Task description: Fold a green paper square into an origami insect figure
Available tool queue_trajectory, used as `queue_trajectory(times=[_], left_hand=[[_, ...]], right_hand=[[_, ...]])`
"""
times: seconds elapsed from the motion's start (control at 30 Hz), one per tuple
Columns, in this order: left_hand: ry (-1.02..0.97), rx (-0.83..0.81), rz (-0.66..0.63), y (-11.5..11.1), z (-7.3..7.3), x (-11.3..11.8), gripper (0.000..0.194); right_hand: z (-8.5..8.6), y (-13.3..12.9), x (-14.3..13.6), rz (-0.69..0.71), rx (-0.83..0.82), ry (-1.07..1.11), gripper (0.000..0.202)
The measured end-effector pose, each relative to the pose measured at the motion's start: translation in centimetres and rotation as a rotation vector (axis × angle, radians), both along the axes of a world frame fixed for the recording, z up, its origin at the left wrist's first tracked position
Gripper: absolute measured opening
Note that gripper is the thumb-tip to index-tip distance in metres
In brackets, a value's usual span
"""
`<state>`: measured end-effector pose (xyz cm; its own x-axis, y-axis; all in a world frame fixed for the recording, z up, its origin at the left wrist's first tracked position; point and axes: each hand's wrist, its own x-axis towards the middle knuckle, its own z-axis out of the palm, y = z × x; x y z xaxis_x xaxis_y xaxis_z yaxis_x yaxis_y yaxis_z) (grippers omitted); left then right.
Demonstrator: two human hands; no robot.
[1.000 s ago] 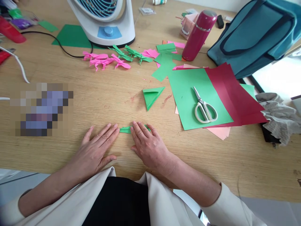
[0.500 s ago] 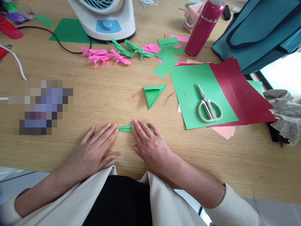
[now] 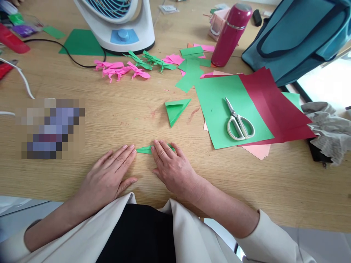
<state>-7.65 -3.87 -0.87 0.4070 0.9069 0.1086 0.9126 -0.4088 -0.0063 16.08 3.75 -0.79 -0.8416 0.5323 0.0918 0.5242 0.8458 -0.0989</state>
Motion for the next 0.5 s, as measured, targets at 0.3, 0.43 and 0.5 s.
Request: queue_trajectory(times=[0.3,0.43,0.5], left_hand=[[0.027,0.005,-0.010,0.64,0.18,-0.12,0.057],[-0.015,-0.008,-0.008,0.82,0.12,-0.33,0.056],[-0.032,-0.012,-0.028,0.71,-0.04,-0.57,0.057]], right_hand=[[-0.15,0.01,-0.05,-0.007,-0.021,0.009,0.057],[-0.21,0.03,-0.04,-0.004,-0.028,0.003,0.058],[-0.21,0.02,-0.07,-0.004,-0.030,-0.004,0.059]])
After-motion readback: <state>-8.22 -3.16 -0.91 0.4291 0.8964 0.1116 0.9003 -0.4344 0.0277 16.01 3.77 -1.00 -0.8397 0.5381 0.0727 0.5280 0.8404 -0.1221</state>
